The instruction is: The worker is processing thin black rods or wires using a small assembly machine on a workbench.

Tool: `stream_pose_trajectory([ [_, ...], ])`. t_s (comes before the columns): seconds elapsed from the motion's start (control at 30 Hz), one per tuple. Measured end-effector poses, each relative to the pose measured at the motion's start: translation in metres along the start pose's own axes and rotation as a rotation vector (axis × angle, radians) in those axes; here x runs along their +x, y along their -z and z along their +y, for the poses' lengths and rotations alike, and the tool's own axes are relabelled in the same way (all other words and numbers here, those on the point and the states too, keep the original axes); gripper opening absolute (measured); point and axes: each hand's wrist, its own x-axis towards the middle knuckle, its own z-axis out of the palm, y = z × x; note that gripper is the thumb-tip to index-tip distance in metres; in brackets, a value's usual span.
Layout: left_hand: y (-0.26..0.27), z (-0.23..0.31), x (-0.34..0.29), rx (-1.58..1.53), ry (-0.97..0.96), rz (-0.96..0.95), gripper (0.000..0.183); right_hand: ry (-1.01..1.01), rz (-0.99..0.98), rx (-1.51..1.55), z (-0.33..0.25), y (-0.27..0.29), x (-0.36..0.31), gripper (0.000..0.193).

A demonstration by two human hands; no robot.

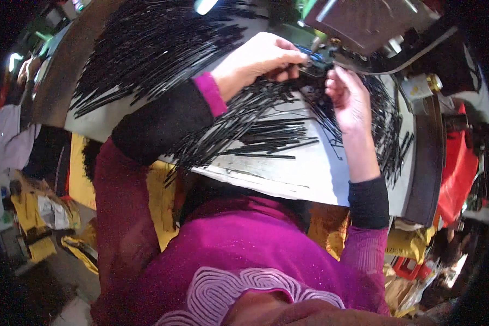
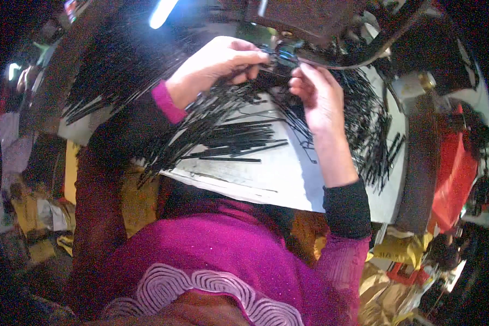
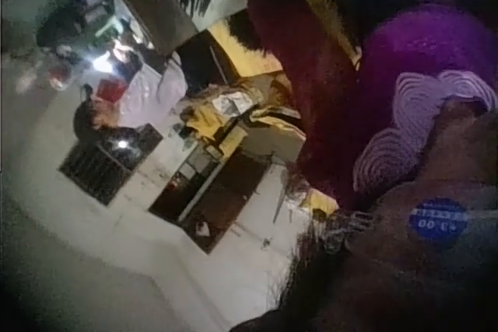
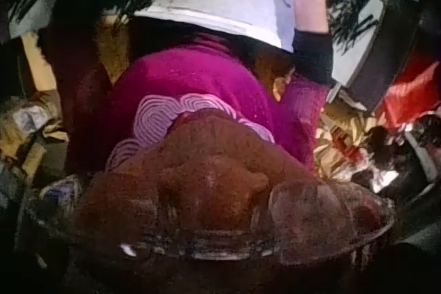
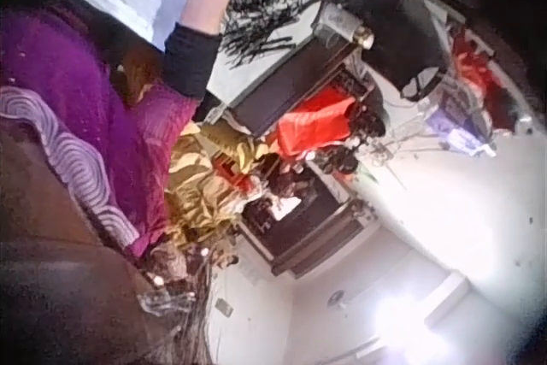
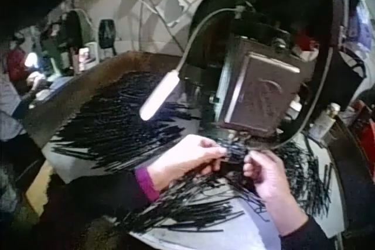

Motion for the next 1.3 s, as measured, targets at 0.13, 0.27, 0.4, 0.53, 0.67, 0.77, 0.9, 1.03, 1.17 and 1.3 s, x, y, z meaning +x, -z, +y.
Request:
stream_pose_trajectory([
  [0.13, -0.011, 0.004, -0.009, -0.024, 0.026, -0.081, 0.027, 0.009, -0.002, 0.196, 0.009, 0.008, 0.004, 0.017],
  [0.27, -0.013, 0.003, -0.014, 0.06, 0.015, -0.201, 0.031, -0.058, -0.084, 0.044, 0.006, 0.003, -0.003, 0.019],
  [0.4, 0.014, 0.019, -0.019, 0.463, 0.005, -0.14, 0.031, -0.032, -0.068, 0.072, 0.004, 0.001, -0.004, 0.018],
  [0.53, 0.065, 0.007, -0.021, 1.0, -0.135, 0.112, 0.03, -0.013, -0.049, 0.08, 0.002, 0.006, -0.003, 0.02],
  [0.67, 0.077, -0.012, -0.022, 1.381, -0.163, 0.23, 0.027, -0.04, -0.086, 0.043, 0.004, 0.002, -0.004, 0.02],
  [0.77, 0.073, -0.008, -0.023, 1.481, -0.16, 0.214, 0.026, -0.055, -0.078, 0.021, 0.003, -0.001, -0.006, 0.02],
  [0.9, 0.073, -0.009, -0.024, 1.443, -0.206, 0.188, 0.027, -0.07, -0.059, 0.002, 0.0, -0.002, -0.008, 0.02],
  [1.03, 0.076, -0.01, -0.022, 1.314, -0.224, 0.235, 0.034, -0.103, -0.196, -0.047, -0.002, -0.004, -0.012, 0.023],
  [1.17, 0.072, -0.004, -0.014, 0.764, -0.067, 0.012, 0.028, -0.175, -0.437, -0.337, -0.006, -0.018, -0.022, 0.025],
  [1.3, 0.043, 0.001, -0.013, 0.164, 0.036, -0.129, 0.031, -0.192, -0.519, -0.473, -0.006, -0.027, -0.026, 0.025],
])
